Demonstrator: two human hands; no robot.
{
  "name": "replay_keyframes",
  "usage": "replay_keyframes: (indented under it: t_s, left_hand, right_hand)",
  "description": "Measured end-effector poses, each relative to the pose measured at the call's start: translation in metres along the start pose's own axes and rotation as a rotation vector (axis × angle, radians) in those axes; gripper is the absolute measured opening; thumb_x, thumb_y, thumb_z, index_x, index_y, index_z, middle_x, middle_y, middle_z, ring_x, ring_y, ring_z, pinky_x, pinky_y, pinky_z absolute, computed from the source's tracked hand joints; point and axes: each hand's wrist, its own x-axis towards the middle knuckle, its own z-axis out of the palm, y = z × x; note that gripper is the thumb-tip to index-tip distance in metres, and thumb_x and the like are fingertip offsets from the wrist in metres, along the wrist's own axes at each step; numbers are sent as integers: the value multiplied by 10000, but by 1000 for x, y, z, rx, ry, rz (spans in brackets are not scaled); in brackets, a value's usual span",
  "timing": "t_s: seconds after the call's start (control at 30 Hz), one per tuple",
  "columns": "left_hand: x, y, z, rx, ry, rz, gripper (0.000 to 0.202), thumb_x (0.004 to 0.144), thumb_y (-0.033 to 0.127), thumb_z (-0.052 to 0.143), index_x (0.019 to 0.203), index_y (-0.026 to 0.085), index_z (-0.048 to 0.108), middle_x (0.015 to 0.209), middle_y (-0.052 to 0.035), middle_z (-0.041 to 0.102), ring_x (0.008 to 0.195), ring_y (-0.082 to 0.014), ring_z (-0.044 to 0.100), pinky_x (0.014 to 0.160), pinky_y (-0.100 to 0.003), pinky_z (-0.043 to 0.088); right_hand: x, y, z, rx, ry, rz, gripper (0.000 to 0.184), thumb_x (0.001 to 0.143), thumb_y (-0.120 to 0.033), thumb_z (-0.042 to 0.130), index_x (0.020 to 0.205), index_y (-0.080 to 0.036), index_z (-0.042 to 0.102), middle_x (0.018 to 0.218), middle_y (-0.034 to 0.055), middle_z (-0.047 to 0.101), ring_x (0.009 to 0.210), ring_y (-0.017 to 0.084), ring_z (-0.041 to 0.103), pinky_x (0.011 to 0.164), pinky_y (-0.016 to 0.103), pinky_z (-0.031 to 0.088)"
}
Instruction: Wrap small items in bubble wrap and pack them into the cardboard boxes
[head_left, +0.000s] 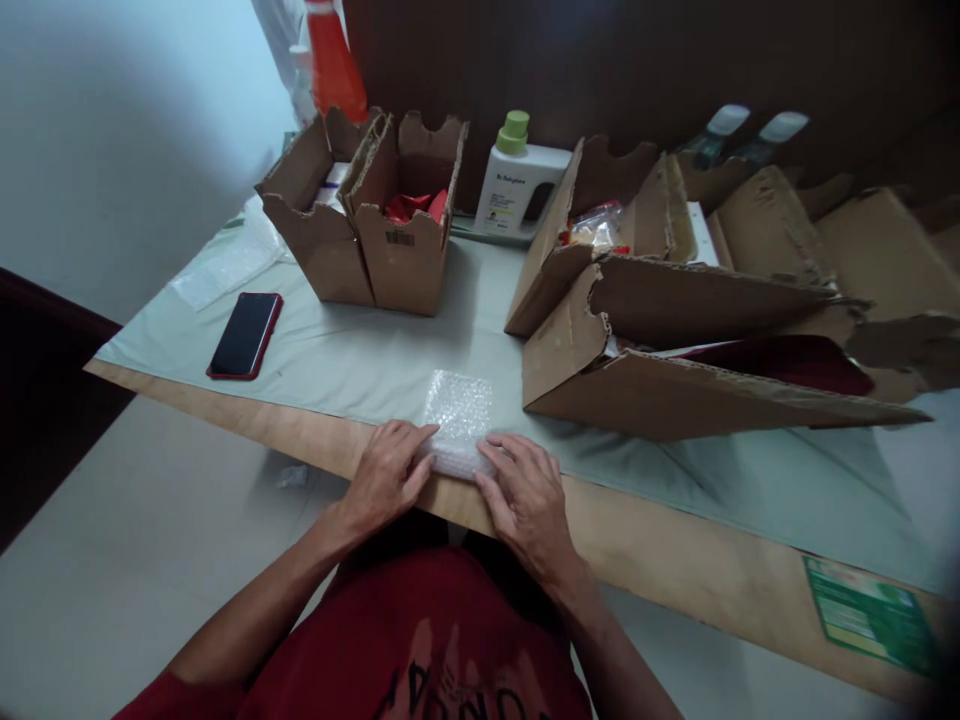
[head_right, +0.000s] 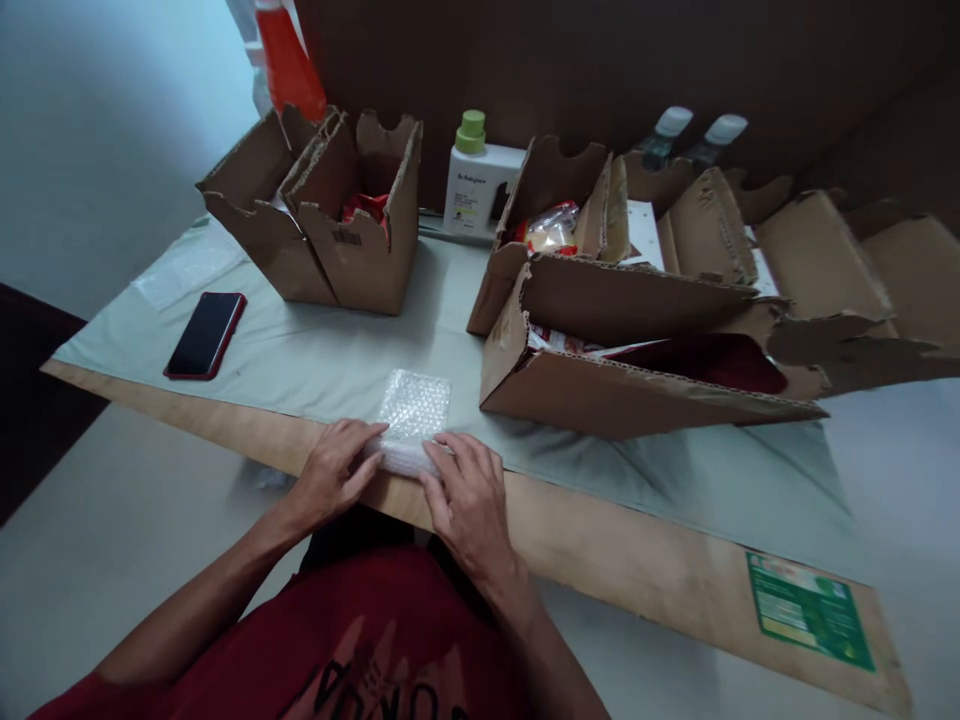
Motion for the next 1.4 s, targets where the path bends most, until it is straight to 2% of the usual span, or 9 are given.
replay_keyframes:
  t_s: [0.27, 0.5, 0.7, 0.83, 0.93, 1.0, 1.1, 1.27, 1.4]
  left_hand:
    - [10, -9, 7, -13, 166, -148, 296, 961, 287, 579, 1223, 170, 652, 1069, -115, 692, 999, -271, 638, 909, -446, 527]
    - [-36, 19, 0, -721, 234, -671, 653, 841, 360, 730, 1432, 200, 504, 1287, -128, 660, 1126, -251, 659, 945, -398, 539]
    - [-31, 42, 7, -1376, 150, -904, 935, 682, 345, 909, 1481, 152, 463, 1166, -104, 722, 1020, -214, 685, 916, -322, 531]
    - [-25, 45, 6, -1413, 185, -859, 982, 678, 334, 921, 1521, 177, 442, 1158, -75, 726, 985, -175, 674, 885, -260, 518]
    - [-24, 44, -1, -1324, 29, -737, 1015, 711, 363, 904, 1566, 177, 388, 1090, -68, 740, 929, -171, 677, 831, -238, 522]
    - [-24, 43, -5, -1250, -93, -691, 1011, 744, 394, 883, 1581, 164, 362, 1044, -78, 749, 899, -188, 687, 804, -249, 535]
    - [-26, 41, -4, -1217, -57, -674, 1002, 770, 464, 853, 1585, 183, 343, 1134, -107, 746, 962, -222, 705, 868, -298, 558]
    - [-26, 39, 5, -1081, -252, -694, 713, 776, 547, 801, 1350, 157, 637, 1226, -155, 739, 1076, -313, 714, 943, -386, 580]
    - [-15, 46, 6, -708, -305, -506, 473, 843, 467, 693, 1220, 185, 735, 1201, -126, 765, 1106, -317, 713, 977, -382, 577]
  right_hand:
    - [16, 7, 20, -44, -76, -92, 240, 977, -186, 614, 1210, -180, 669, 1172, 98, 750, 1180, 299, 621, 1014, 472, 433]
    - [13, -6, -3, 192, -106, 68, 212, 1017, -224, 553, 1173, -200, 695, 1069, 78, 770, 1004, 250, 678, 921, 432, 481]
    - [-1, -27, -7, 381, -159, 208, 210, 981, -252, 586, 1144, -234, 717, 1105, 60, 763, 1035, 245, 671, 925, 418, 507]
    - [-5, -20, -15, 392, -50, 285, 272, 953, -394, 631, 1161, -241, 717, 1221, 97, 719, 1171, 294, 626, 1043, 501, 463]
    - [1, -14, -23, 634, -98, 427, 518, 898, -502, 676, 1328, -217, 636, 1342, 130, 661, 1194, 290, 633, 1027, 463, 501]
    - [5, -17, -23, 829, -215, 499, 558, 853, -493, 721, 1321, -201, 633, 1216, 108, 718, 1050, 251, 685, 922, 389, 548]
    - [6, -28, -16, 913, -217, 559, 340, 830, -397, 736, 1107, -203, 706, 943, 32, 738, 839, 181, 664, 780, 297, 533]
    - [-6, -20, -16, 921, -144, 609, 238, 845, -344, 706, 1031, -196, 690, 897, 16, 716, 797, 161, 643, 743, 269, 510]
    - [-10, -2, -46, 872, -238, 609, 606, 735, -340, 828, 1295, -207, 640, 1143, 53, 729, 1020, 210, 657, 914, 307, 504]
